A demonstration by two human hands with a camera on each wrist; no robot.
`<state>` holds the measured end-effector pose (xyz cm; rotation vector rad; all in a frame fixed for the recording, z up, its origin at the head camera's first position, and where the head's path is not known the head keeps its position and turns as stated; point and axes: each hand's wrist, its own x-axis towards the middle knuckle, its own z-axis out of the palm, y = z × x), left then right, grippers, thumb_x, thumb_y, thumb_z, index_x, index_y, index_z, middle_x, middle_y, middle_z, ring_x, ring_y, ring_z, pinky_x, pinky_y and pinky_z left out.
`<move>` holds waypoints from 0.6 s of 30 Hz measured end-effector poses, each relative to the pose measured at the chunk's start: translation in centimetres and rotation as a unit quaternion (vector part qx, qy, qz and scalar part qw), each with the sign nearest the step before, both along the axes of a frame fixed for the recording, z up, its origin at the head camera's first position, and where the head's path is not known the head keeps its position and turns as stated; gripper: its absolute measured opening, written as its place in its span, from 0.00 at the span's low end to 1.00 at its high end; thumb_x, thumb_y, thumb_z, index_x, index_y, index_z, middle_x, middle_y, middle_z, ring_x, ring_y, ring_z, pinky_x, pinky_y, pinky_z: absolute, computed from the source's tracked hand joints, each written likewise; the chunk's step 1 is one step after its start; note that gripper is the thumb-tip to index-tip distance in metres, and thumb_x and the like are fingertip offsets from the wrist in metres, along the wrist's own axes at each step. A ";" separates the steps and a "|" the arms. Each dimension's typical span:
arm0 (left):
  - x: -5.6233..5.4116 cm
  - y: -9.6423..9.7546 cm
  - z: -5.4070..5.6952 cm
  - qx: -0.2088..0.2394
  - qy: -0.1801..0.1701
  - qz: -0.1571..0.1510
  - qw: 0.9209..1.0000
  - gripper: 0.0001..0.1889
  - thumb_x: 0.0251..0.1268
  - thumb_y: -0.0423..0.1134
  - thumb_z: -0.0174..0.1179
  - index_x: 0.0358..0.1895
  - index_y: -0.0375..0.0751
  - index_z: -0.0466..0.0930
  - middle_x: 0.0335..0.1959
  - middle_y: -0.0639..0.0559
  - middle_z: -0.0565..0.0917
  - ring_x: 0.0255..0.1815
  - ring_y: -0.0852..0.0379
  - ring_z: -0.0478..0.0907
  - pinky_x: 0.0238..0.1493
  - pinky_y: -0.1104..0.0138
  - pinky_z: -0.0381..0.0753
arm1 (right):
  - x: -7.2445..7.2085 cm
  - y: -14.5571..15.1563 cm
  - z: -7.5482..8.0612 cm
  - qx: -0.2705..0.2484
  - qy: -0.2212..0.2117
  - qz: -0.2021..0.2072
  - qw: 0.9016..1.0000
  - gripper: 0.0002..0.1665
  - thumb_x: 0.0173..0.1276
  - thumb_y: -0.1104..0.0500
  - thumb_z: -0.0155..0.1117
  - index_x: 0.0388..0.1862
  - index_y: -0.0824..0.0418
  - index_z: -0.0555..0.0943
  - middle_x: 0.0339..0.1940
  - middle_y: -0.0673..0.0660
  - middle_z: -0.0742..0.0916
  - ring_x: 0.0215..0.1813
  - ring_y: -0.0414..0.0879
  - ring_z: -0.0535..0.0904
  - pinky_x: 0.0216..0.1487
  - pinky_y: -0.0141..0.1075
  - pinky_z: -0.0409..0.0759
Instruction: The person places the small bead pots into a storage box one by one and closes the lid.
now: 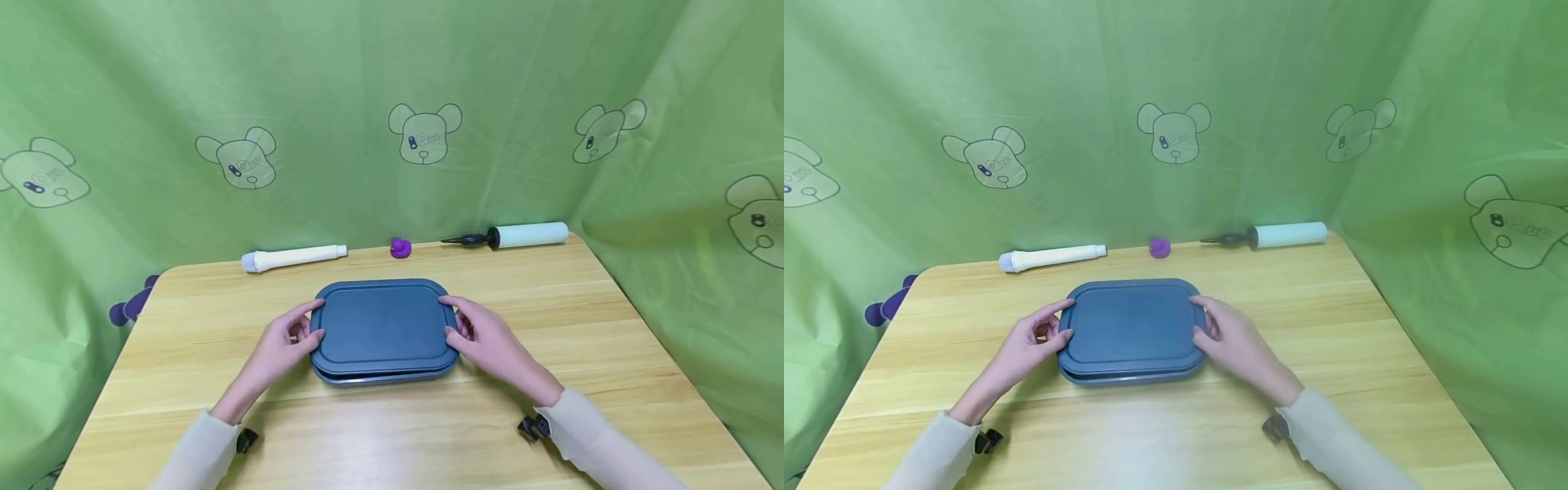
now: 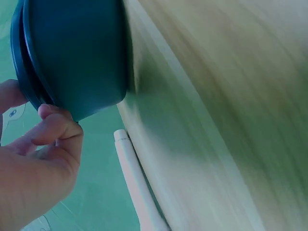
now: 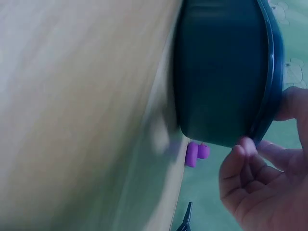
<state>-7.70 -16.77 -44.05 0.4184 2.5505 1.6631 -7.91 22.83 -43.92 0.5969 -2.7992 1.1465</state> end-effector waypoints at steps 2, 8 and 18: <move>0.2 0.0 -0.1 -0.018 0.007 0.001 1.000 0.30 0.73 0.28 0.70 0.76 0.33 0.77 0.33 0.50 0.78 0.32 0.56 0.75 0.29 0.71 0.72 | 0.3 -0.1 0.0 0.009 -0.006 -0.003 1.000 0.34 0.75 0.61 0.70 0.79 0.57 0.77 0.33 0.46 0.79 0.35 0.42 0.75 0.38 0.37 0.76; 0.9 -0.2 -0.7 -0.033 0.004 -0.007 0.999 0.30 0.74 0.29 0.70 0.77 0.35 0.77 0.33 0.51 0.79 0.32 0.56 0.75 0.30 0.71 0.73 | 1.0 -0.3 0.1 0.016 -0.018 -0.006 1.000 0.34 0.76 0.61 0.69 0.80 0.56 0.77 0.34 0.46 0.78 0.37 0.42 0.75 0.39 0.37 0.76; 1.7 -0.5 -1.6 -0.059 0.011 -0.037 0.998 0.32 0.83 0.39 0.66 0.83 0.39 0.70 0.33 0.54 0.78 0.32 0.57 0.75 0.30 0.70 0.73 | 1.6 0.5 -0.7 0.041 -0.017 0.014 0.999 0.37 0.82 0.53 0.67 0.86 0.55 0.70 0.41 0.46 0.83 0.41 0.45 0.78 0.43 0.41 0.81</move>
